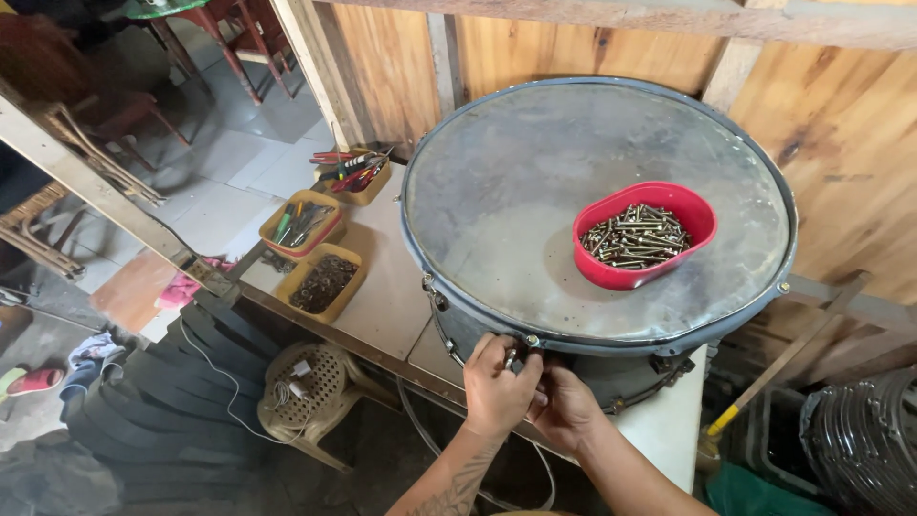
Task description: Adjusting the tension rods on a drum using a small wrench to secure the rim
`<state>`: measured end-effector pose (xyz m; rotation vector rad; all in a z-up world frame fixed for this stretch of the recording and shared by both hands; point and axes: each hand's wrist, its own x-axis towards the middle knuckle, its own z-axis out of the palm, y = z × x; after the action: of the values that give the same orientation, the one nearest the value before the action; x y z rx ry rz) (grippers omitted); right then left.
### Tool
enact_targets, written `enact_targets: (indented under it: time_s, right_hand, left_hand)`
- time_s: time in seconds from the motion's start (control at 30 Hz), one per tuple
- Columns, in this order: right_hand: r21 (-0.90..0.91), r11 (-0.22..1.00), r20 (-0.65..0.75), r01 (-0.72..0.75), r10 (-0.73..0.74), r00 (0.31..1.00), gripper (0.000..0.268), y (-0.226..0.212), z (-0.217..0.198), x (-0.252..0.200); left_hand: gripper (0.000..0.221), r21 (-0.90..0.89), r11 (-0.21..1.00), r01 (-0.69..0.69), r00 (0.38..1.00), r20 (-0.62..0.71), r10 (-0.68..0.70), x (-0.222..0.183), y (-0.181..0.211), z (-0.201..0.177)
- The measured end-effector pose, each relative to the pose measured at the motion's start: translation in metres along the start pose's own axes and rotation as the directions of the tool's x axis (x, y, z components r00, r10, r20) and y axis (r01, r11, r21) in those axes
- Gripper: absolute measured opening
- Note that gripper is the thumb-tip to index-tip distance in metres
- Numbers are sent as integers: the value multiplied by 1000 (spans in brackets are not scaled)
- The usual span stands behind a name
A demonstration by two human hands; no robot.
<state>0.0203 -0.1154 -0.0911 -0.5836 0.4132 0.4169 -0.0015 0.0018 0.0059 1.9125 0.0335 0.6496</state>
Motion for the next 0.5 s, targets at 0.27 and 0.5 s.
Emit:
enact_targets:
  time_s: [0.27,0.5]
  right_hand:
    - [44,999,39,-24,22,999,21,3,-1,3]
    - [151,974,173,-169,143,975,23,-3,4,-9]
  left_hand:
    - [7,-42,994,-101,995,15,101,0,2,0]
    - [13,5,1000,18,1000,-23,-17,-3,2,3]
